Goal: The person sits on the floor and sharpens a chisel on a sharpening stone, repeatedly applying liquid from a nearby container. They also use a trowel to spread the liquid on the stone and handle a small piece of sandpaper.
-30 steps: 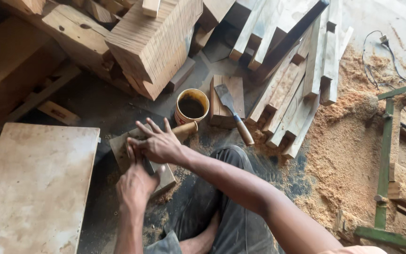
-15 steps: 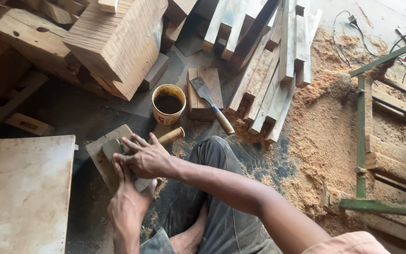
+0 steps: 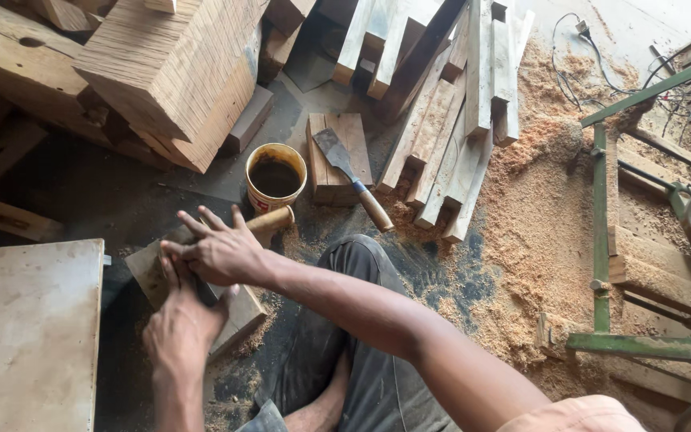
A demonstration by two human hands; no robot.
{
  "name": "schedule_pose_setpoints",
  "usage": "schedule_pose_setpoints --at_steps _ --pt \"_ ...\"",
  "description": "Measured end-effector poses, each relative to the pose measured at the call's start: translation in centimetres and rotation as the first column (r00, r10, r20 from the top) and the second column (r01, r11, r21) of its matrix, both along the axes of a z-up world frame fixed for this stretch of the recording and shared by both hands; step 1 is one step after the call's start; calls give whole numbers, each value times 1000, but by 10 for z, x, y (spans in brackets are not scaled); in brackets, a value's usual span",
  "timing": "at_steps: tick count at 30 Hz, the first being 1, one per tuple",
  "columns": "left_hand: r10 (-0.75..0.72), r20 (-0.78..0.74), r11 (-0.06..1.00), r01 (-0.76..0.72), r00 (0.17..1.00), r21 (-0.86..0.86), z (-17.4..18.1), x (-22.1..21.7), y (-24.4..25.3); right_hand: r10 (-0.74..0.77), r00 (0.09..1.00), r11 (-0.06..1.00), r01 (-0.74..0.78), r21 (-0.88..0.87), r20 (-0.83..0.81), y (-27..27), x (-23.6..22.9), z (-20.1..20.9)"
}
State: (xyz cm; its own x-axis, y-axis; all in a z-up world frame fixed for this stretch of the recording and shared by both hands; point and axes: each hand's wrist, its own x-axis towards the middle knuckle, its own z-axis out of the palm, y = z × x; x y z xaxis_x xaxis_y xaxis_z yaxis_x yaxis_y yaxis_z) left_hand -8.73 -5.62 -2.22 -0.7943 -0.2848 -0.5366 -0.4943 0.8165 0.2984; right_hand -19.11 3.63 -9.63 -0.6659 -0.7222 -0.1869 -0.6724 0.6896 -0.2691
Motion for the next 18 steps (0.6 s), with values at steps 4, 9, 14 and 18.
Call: schedule_pose_setpoints --at_steps 4,9,14,18 --pt "-59 -125 997 52 990 -57 -3 -4 -5 -33 997 999 31 24 67 -9 -12 1" --pt "-19 -122 999 13 992 -49 -2 13 10 -17 999 1000 18 -24 38 4 0 3" --pt "-5 -29 999 4 1000 -32 5 69 40 85 995 996 -86 23 54 40 55 12" --pt "-40 73 997 45 997 -70 3 77 47 76 997 996 -78 -46 -34 50 71 14"
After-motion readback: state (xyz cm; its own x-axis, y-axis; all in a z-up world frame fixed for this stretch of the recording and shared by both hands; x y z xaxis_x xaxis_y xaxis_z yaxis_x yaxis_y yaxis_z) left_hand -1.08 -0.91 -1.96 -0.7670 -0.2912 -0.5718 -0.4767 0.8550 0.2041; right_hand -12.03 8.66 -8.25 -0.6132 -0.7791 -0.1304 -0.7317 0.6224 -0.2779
